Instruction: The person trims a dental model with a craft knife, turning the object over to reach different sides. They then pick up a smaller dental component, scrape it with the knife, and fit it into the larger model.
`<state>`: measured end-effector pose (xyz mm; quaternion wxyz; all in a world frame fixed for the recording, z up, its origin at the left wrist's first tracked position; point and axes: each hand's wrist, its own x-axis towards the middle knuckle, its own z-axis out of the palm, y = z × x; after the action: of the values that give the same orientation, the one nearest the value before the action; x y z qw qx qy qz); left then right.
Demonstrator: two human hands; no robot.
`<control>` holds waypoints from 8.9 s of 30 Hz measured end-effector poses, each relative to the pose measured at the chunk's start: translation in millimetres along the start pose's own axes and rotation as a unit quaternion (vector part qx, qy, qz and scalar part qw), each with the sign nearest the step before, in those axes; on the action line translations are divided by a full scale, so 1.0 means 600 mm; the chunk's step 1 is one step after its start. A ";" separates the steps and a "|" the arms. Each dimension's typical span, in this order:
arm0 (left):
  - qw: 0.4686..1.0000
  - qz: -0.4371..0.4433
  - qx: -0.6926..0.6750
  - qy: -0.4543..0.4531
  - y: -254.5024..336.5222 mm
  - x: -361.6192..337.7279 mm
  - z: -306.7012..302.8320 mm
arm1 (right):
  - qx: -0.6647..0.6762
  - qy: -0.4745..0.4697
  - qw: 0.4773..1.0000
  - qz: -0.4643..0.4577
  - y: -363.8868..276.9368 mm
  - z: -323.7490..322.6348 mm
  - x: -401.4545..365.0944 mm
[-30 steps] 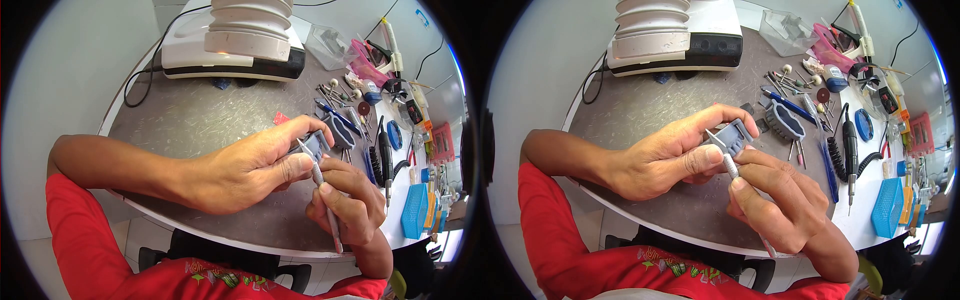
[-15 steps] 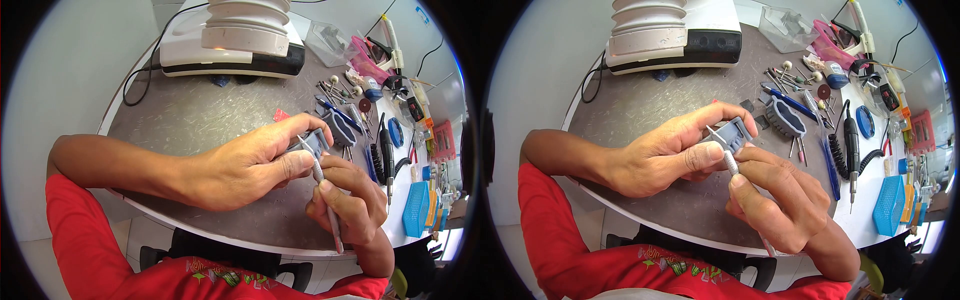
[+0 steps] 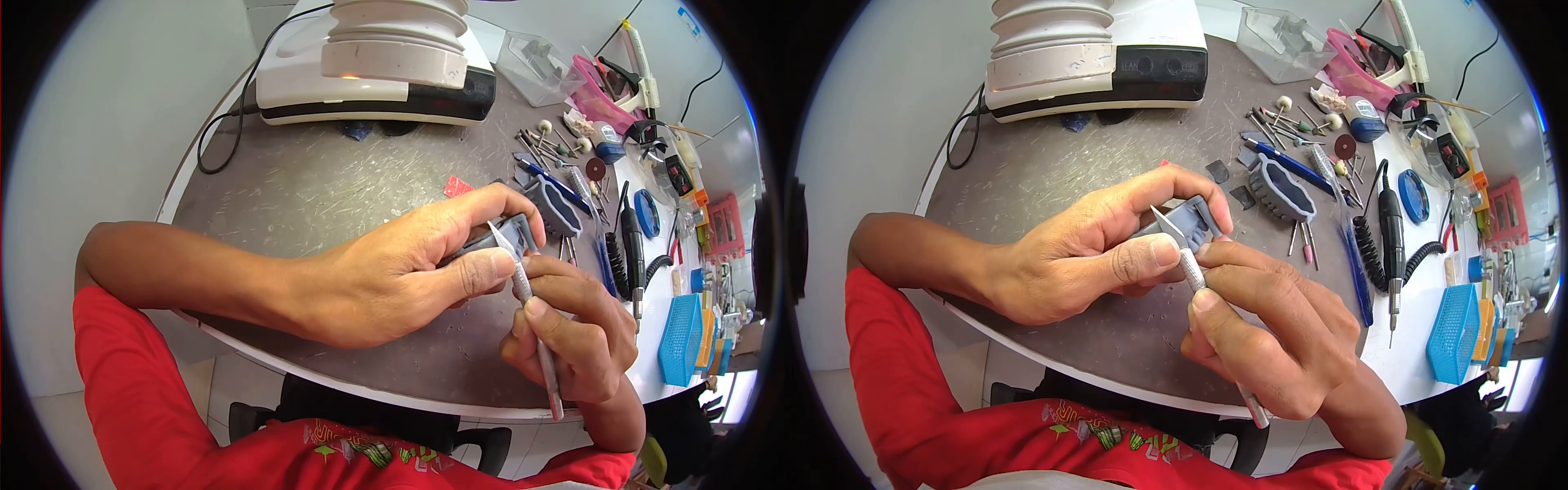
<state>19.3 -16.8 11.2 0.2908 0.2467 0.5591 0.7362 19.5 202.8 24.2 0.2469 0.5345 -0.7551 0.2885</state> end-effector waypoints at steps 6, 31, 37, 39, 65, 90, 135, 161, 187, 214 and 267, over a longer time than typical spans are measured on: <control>0.999 0.019 0.020 0.017 -0.002 0.002 0.000 | 0.000 0.039 0.999 -0.006 0.005 0.008 -0.004; 0.994 0.004 0.098 0.050 0.005 0.013 -0.023 | 0.186 0.081 0.952 0.229 0.038 0.018 -0.003; 0.988 0.078 0.000 0.136 -0.013 0.019 -0.026 | 0.257 0.059 0.914 0.309 0.029 0.022 -0.012; 0.985 0.107 -0.008 0.135 -0.016 0.021 -0.026 | 0.226 0.044 0.929 0.289 0.020 0.022 -0.009; 0.995 0.049 0.032 0.081 0.000 0.006 -0.012 | 0.012 0.027 0.999 0.041 0.032 0.012 0.003; 0.968 0.099 0.217 0.081 -0.009 0.008 -0.019 | -0.012 0.031 0.999 -0.017 0.038 0.016 0.008; 0.962 0.146 0.222 0.063 -0.007 0.007 -0.018 | -0.009 -0.019 0.998 -0.059 0.024 0.001 0.001; 0.963 0.114 0.235 0.067 0.002 0.002 -0.016 | -0.013 -0.009 0.999 -0.052 0.015 0.002 0.000; 0.977 0.078 0.187 0.065 0.003 0.000 -0.012 | -0.032 -0.027 0.998 -0.036 0.011 0.000 0.000; 0.969 0.144 0.182 0.089 -0.011 0.012 -0.015 | 0.035 0.056 0.998 0.003 0.021 0.012 -0.005; 0.977 0.142 0.147 0.055 -0.018 0.008 -0.006 | 0.021 0.045 0.999 -0.010 0.021 0.017 -0.003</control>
<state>15.1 -13.9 0.2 0.1129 0.3227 0.6355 0.6923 7.6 200.2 13.5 0.2720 0.5334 -0.7318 0.3257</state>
